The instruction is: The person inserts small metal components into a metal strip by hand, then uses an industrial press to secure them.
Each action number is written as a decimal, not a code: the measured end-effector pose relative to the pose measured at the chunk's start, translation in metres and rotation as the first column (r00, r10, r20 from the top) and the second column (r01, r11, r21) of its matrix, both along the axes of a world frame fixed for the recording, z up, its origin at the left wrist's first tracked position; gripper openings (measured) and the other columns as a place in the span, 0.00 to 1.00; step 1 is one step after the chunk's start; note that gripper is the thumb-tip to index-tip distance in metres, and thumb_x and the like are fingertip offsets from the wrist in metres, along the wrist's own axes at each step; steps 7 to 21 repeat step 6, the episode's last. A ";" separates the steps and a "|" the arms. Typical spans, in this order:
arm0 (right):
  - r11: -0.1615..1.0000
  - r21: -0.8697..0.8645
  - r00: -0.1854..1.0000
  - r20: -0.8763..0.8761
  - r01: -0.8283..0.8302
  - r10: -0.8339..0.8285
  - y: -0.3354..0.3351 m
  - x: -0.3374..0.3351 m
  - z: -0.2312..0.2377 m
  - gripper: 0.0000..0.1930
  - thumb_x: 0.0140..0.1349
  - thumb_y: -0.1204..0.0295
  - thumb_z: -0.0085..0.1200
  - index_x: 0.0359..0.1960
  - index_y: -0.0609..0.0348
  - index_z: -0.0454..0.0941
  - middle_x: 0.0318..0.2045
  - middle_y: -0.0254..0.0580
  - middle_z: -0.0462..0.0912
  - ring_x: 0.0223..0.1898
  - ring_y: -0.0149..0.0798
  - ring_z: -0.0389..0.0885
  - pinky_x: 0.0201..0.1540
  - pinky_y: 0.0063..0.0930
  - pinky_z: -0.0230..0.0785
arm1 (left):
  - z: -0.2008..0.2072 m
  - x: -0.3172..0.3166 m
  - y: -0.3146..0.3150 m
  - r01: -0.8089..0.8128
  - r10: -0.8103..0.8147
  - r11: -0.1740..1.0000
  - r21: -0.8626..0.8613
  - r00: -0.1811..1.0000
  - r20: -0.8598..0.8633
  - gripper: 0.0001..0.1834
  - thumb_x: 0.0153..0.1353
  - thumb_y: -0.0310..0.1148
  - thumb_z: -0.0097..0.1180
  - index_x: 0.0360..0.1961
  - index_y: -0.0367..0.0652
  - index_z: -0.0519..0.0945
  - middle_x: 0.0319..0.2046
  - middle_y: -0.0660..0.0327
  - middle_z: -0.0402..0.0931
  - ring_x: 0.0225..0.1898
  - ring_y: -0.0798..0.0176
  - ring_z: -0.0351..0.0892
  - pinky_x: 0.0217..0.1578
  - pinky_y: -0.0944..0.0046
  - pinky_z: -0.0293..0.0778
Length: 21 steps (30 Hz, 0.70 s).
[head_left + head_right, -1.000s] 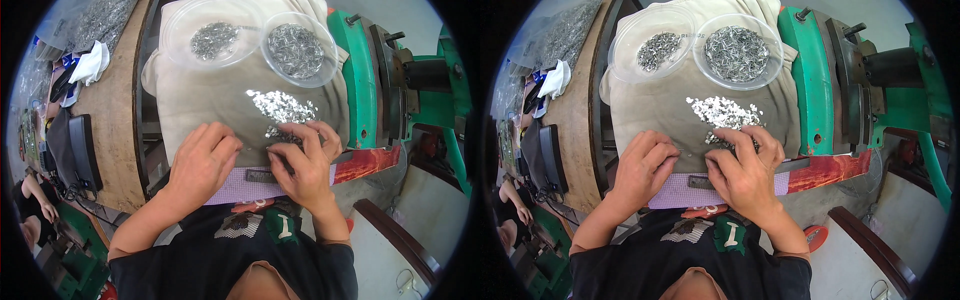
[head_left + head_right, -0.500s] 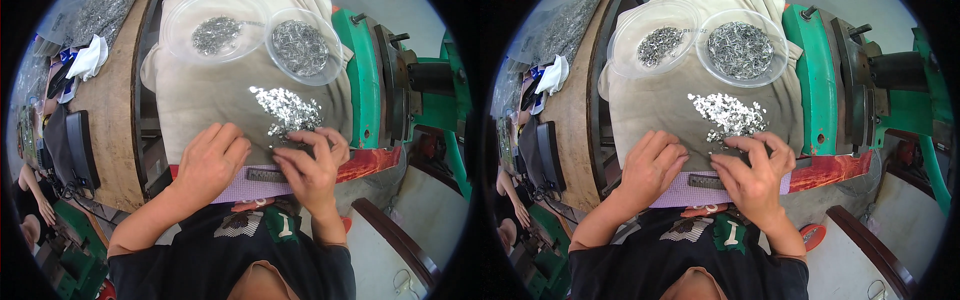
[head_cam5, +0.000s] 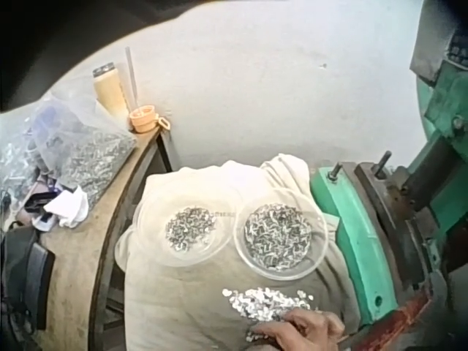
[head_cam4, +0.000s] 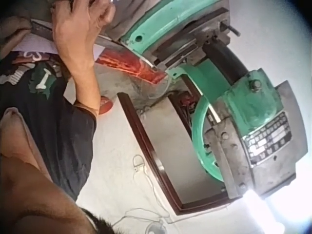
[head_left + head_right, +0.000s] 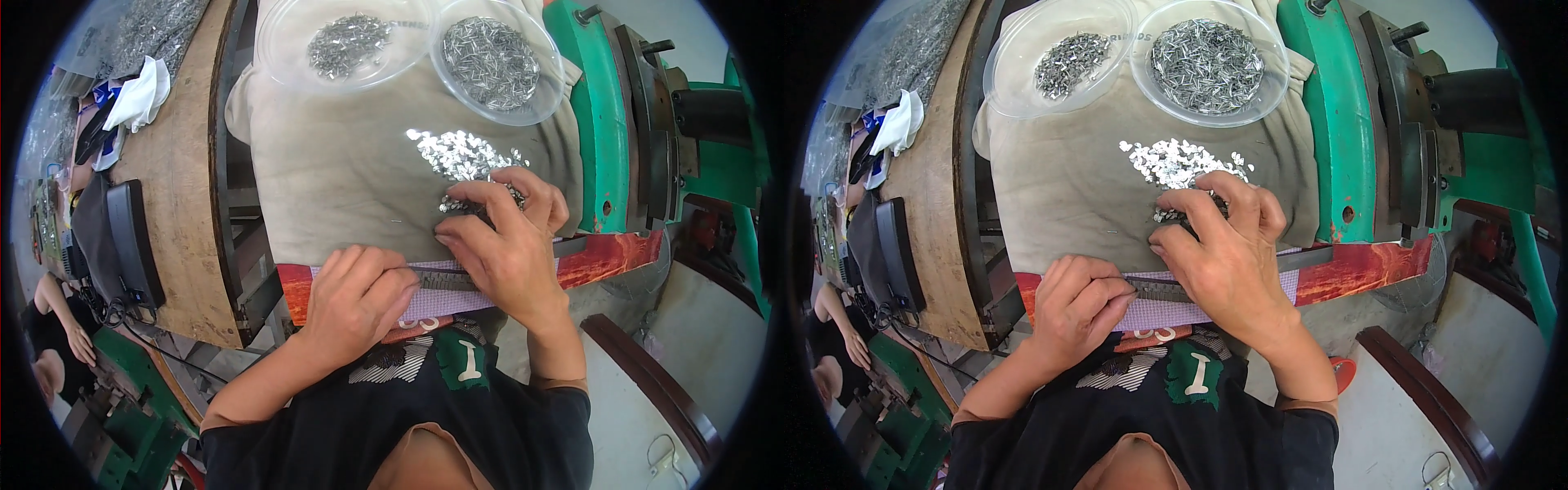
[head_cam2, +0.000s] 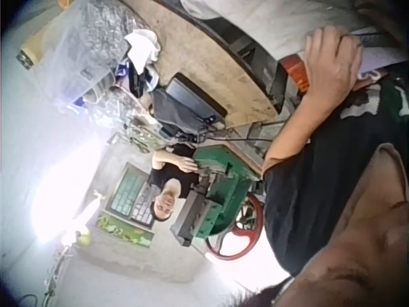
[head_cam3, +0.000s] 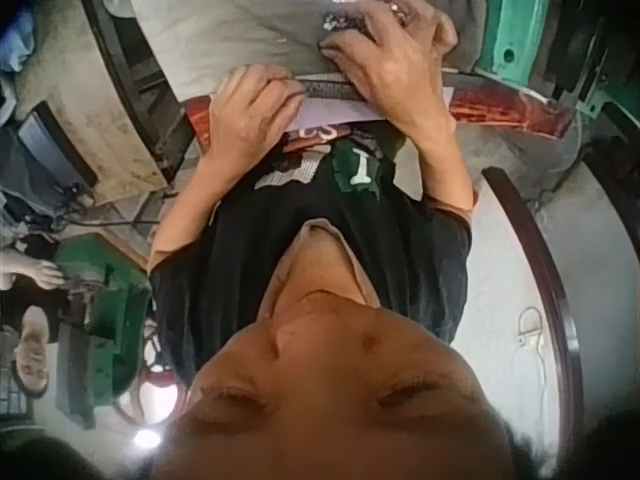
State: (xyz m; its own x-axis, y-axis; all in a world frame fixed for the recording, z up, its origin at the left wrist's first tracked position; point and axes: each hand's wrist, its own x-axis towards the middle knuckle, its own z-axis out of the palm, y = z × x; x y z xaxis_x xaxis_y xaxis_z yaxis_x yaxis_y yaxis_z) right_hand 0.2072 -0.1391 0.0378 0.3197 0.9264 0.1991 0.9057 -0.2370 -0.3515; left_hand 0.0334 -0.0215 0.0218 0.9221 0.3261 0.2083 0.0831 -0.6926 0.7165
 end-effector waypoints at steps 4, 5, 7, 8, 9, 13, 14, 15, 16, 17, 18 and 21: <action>0.999 -0.006 0.999 -0.011 -0.033 0.033 0.003 0.001 -0.001 0.08 0.45 0.67 0.69 0.28 0.43 0.83 0.46 0.22 0.81 0.57 0.43 0.68 0.56 0.43 0.50 | 0.000 0.000 0.000 -0.027 0.027 0.999 -0.024 1.000 0.009 0.13 0.46 0.24 0.70 0.33 0.44 0.80 0.34 0.62 0.77 0.33 0.57 0.76 0.33 0.59 0.68; 0.999 0.007 0.999 -0.010 -0.036 0.036 0.004 0.000 -0.002 0.08 0.46 0.67 0.68 0.28 0.43 0.83 0.47 0.22 0.80 0.57 0.43 0.68 0.56 0.44 0.50 | 0.000 0.000 0.001 -0.030 0.031 0.999 -0.027 0.999 0.039 0.13 0.46 0.23 0.70 0.33 0.44 0.81 0.34 0.62 0.78 0.33 0.57 0.76 0.33 0.59 0.68; 0.999 0.006 0.999 -0.013 -0.032 0.032 0.006 -0.002 -0.004 0.07 0.46 0.67 0.68 0.28 0.43 0.83 0.47 0.23 0.80 0.58 0.43 0.67 0.56 0.44 0.50 | 0.000 -0.001 0.001 -0.045 0.046 0.999 -0.028 0.999 0.028 0.13 0.46 0.23 0.70 0.33 0.44 0.81 0.34 0.62 0.78 0.33 0.57 0.77 0.33 0.59 0.68; 0.999 0.006 0.999 -0.013 -0.032 0.032 0.006 -0.002 -0.004 0.07 0.46 0.67 0.68 0.28 0.43 0.83 0.47 0.23 0.80 0.58 0.43 0.67 0.56 0.44 0.50 | 0.000 -0.001 0.001 -0.045 0.046 0.999 -0.028 0.999 0.028 0.13 0.46 0.23 0.70 0.33 0.44 0.81 0.34 0.62 0.78 0.33 0.57 0.77 0.33 0.59 0.68; 0.999 0.006 0.999 -0.013 -0.032 0.032 0.006 -0.002 -0.004 0.07 0.46 0.67 0.68 0.28 0.43 0.83 0.47 0.23 0.80 0.58 0.43 0.67 0.56 0.44 0.50 | 0.000 -0.001 0.001 -0.045 0.046 0.999 -0.028 0.999 0.028 0.13 0.46 0.23 0.70 0.33 0.44 0.81 0.34 0.62 0.78 0.33 0.57 0.77 0.33 0.59 0.68; 0.999 0.006 0.999 -0.013 -0.032 0.032 0.006 -0.002 -0.004 0.07 0.46 0.67 0.68 0.28 0.43 0.83 0.47 0.23 0.80 0.58 0.43 0.67 0.56 0.44 0.50 | 0.000 -0.001 0.001 -0.045 0.046 0.999 -0.028 0.999 0.028 0.13 0.46 0.23 0.70 0.33 0.44 0.81 0.34 0.62 0.78 0.33 0.57 0.77 0.33 0.59 0.68; 0.999 0.006 0.999 -0.013 -0.032 0.032 0.006 -0.002 -0.004 0.07 0.46 0.67 0.68 0.28 0.43 0.83 0.47 0.23 0.80 0.58 0.43 0.67 0.56 0.44 0.50 | 0.000 -0.001 0.001 -0.045 0.046 0.999 -0.028 0.999 0.028 0.13 0.46 0.23 0.70 0.33 0.44 0.81 0.34 0.62 0.78 0.33 0.57 0.77 0.33 0.59 0.68; 0.999 0.006 0.999 -0.013 -0.032 0.032 0.006 -0.002 -0.004 0.07 0.46 0.67 0.68 0.28 0.43 0.83 0.47 0.23 0.80 0.58 0.43 0.67 0.56 0.44 0.50 | 0.000 -0.001 0.001 -0.045 0.046 0.999 -0.028 0.999 0.028 0.13 0.46 0.23 0.70 0.33 0.44 0.81 0.34 0.62 0.78 0.33 0.57 0.77 0.33 0.59 0.68; 0.999 0.006 0.999 -0.013 -0.032 0.032 0.006 -0.002 -0.004 0.07 0.46 0.67 0.68 0.28 0.43 0.83 0.47 0.23 0.80 0.58 0.43 0.67 0.56 0.44 0.50 | 0.000 -0.001 0.001 -0.045 0.046 0.999 -0.028 0.999 0.028 0.13 0.46 0.23 0.70 0.33 0.44 0.81 0.34 0.62 0.78 0.33 0.57 0.77 0.33 0.59 0.68; 0.999 0.006 0.999 -0.013 -0.032 0.032 0.006 -0.002 -0.004 0.07 0.46 0.67 0.68 0.28 0.43 0.83 0.47 0.23 0.80 0.58 0.43 0.67 0.56 0.44 0.50 | 0.000 -0.001 0.001 -0.045 0.046 0.999 -0.028 0.999 0.028 0.13 0.46 0.23 0.70 0.33 0.44 0.81 0.34 0.62 0.78 0.33 0.57 0.77 0.33 0.59 0.68; 0.999 0.006 0.999 -0.013 -0.032 0.032 0.006 -0.002 -0.004 0.07 0.46 0.67 0.68 0.28 0.43 0.83 0.47 0.23 0.80 0.58 0.43 0.67 0.56 0.44 0.50 | 0.000 -0.001 0.001 -0.045 0.046 0.999 -0.028 0.999 0.028 0.13 0.46 0.23 0.70 0.33 0.44 0.81 0.34 0.62 0.78 0.33 0.57 0.77 0.33 0.59 0.68; 0.999 0.006 0.999 -0.013 -0.032 0.032 0.006 -0.002 -0.004 0.07 0.46 0.67 0.68 0.28 0.43 0.83 0.47 0.23 0.80 0.58 0.43 0.67 0.56 0.44 0.50 | 0.000 -0.001 0.001 -0.045 0.046 0.999 -0.028 0.999 0.028 0.13 0.46 0.23 0.70 0.33 0.44 0.81 0.34 0.62 0.78 0.33 0.57 0.77 0.33 0.59 0.68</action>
